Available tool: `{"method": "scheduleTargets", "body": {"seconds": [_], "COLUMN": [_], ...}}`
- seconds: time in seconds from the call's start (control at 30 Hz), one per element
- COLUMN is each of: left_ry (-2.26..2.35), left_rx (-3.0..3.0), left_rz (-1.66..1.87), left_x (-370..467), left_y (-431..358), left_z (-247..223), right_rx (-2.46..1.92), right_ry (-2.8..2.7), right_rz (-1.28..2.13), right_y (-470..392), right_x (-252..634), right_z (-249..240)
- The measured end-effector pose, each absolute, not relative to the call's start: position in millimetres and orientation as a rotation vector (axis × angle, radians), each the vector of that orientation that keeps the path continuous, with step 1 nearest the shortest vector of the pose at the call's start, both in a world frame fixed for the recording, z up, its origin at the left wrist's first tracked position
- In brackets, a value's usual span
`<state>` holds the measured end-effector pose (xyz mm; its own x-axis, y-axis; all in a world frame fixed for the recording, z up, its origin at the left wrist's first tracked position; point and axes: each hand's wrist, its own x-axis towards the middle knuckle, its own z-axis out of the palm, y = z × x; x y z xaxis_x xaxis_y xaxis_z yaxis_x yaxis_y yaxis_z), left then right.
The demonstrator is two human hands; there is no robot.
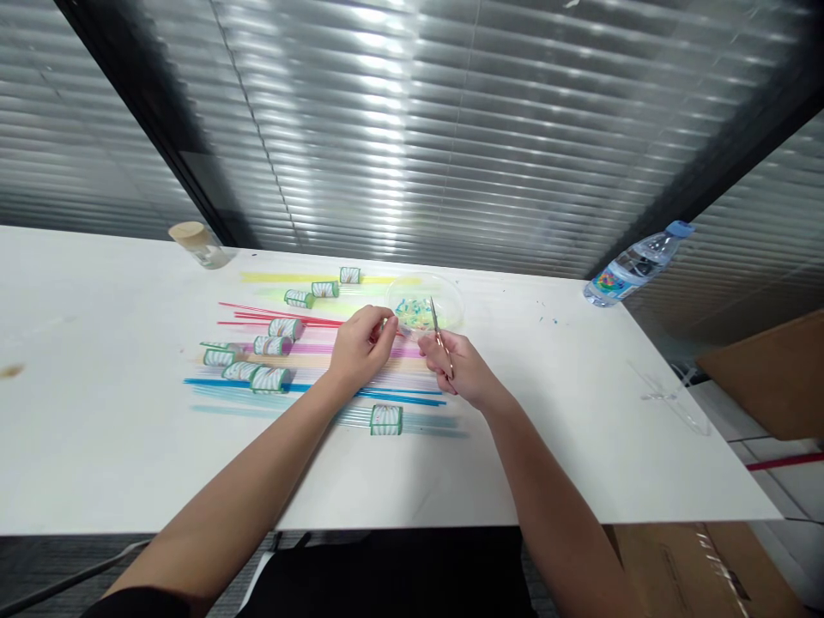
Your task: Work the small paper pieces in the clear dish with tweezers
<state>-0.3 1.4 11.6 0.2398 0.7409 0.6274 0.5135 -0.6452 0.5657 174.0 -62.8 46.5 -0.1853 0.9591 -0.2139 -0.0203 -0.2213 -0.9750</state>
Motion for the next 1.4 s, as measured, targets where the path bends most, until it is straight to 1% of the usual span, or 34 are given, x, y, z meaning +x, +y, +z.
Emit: {"method": "scheduleTargets", "body": {"seconds": [0.2,0.6,1.4], "left_ry": [1.2,1.141,1.057], "left_rx": [2.234,2.21,2.225], "left_rz": [1.359,1.337,1.335], "left_x": [-0.7,-0.5,-0.4], "left_y": [1.2,-0.3,-1.2], "left_z": [11.5,12.1,14.6], "right_rx": [-1.242,-1.287,-1.316], "right_ry": [-1.176,-1.329,-1.337], "right_rz": [1.548,1.535,1.524], "right_y": [-62.9,-66.0,-65.0], "right_x": [174.5,175.7,174.7], "right_z": [45.2,47.7,47.0]}}
